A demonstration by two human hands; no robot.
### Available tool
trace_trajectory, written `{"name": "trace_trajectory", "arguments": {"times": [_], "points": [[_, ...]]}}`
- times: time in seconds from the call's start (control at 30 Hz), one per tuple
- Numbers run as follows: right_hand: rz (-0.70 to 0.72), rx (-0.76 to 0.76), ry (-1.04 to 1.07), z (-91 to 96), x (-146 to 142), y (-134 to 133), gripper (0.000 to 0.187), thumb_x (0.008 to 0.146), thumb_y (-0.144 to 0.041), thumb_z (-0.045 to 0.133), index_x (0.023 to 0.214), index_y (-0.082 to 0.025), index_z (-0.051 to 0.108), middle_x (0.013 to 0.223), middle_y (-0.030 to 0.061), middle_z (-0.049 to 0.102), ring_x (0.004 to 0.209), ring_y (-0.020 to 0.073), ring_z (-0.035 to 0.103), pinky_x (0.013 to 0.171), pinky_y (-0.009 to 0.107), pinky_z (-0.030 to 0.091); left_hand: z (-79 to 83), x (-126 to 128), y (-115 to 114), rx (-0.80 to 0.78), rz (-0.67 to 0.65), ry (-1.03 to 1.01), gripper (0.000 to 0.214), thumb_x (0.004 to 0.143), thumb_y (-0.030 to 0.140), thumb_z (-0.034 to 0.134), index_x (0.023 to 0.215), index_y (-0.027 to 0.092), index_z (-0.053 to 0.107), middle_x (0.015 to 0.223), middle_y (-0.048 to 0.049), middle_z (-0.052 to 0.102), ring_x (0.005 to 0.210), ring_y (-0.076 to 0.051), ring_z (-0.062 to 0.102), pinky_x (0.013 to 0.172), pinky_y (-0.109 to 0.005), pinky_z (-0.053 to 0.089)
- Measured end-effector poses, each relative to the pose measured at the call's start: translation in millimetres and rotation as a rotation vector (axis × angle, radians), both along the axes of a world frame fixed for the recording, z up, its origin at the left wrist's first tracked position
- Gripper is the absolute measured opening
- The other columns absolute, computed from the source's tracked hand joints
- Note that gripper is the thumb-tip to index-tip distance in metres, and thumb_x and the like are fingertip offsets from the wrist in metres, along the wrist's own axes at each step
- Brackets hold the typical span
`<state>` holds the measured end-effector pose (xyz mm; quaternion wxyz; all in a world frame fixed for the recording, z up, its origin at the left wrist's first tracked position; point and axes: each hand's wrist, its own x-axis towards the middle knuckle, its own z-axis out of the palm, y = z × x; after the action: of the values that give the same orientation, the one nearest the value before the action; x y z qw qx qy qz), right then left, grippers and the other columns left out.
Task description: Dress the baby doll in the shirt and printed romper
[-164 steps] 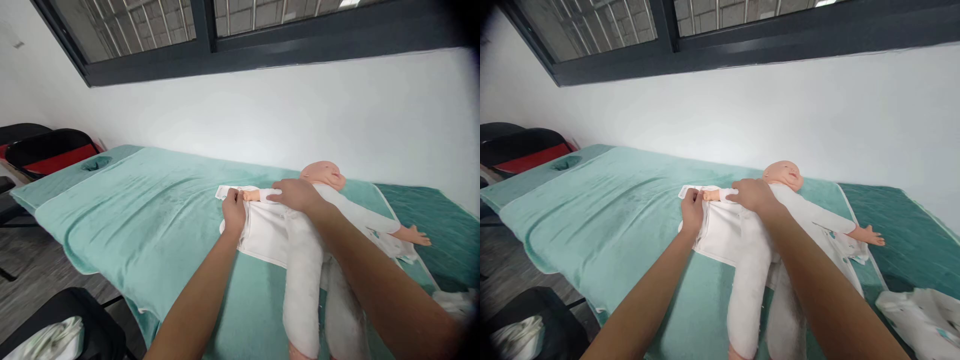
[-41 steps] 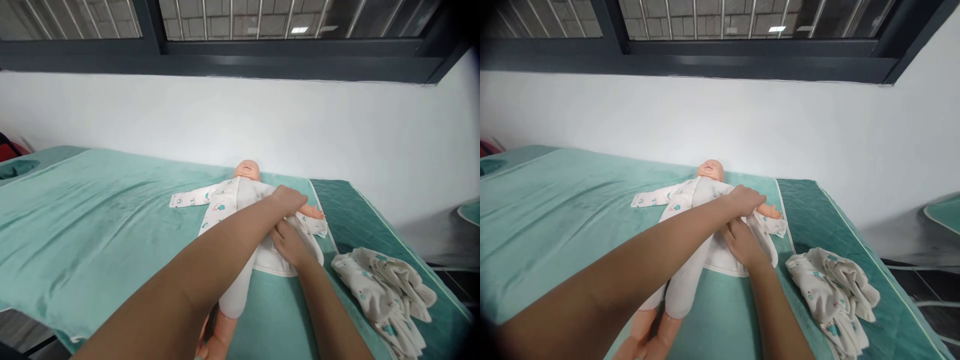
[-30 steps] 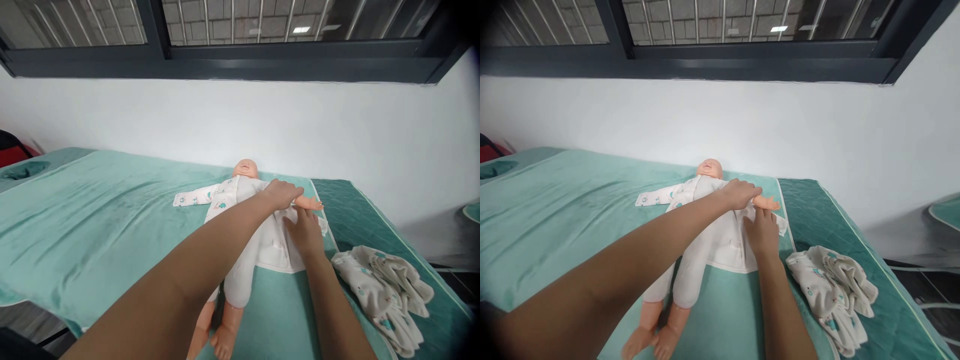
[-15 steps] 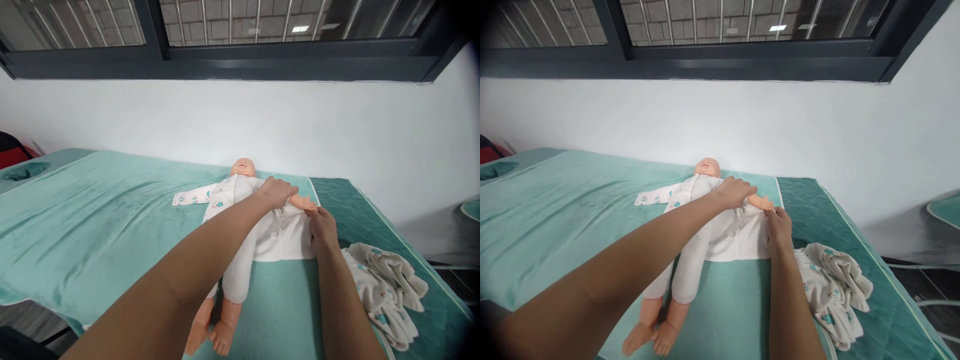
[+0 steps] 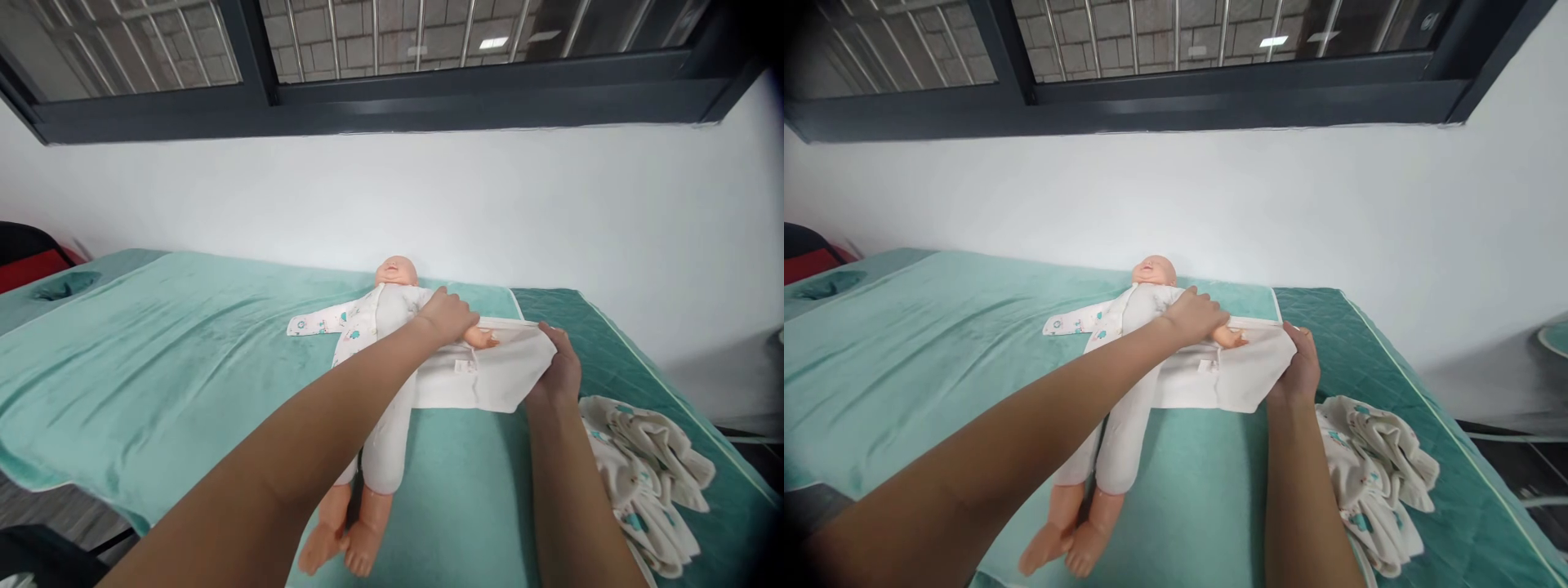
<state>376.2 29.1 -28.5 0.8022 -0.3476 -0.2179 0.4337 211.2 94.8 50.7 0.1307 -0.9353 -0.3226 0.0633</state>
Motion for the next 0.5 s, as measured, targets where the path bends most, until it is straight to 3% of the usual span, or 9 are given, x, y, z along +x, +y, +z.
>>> {"name": "trace_trajectory", "arguments": {"times": [0.23, 0.37, 0.5], "points": [[0.077, 0.086, 0.019, 18.4, -13.3, -9.3, 0.028, 0.076, -0.026, 0.068, 0.071, -0.024, 0.041, 0.062, -0.0089, 0.041, 0.054, 0.0100, 0.045, 0.058, 0.024, 0.042, -11.4, 4.5, -3.5, 0.021, 0.032, -0.013, 0.031, 0.094, 0.037, 0.047, 0.100, 0.020, 0.072, 0.107, -0.0131, 0.072, 0.101, -0.029, 0.060, 0.088, -0.043, 0.033], [0.115, 0.116, -0.117, 22.1, -28.7, -15.7, 0.022, 0.082, -0.034, 0.064, 0.079, -0.026, 0.044, 0.068, -0.0070, 0.048, 0.059, 0.0127, 0.050, 0.066, 0.028, 0.048, -23.7, 9.5, -5.9, 0.060, 0.065, -0.036, 0.027, 0.092, 0.021, 0.048, 0.105, 0.018, 0.072, 0.113, -0.0146, 0.069, 0.104, -0.029, 0.058, 0.091, -0.044, 0.032], [0.308, 0.085, -0.266, 22.2, -50.9, -25.6, 0.019, 0.088, -0.042, 0.058, 0.099, -0.027, 0.056, 0.087, -0.0008, 0.065, 0.081, 0.0195, 0.065, 0.079, 0.034, 0.052, -24.1, 11.4, -6.3, -0.044, 0.168, -0.082, 0.023, 0.086, 0.021, 0.057, 0.103, 0.015, 0.070, 0.118, -0.0165, 0.065, 0.112, -0.030, 0.052, 0.098, -0.045, 0.031]]}}
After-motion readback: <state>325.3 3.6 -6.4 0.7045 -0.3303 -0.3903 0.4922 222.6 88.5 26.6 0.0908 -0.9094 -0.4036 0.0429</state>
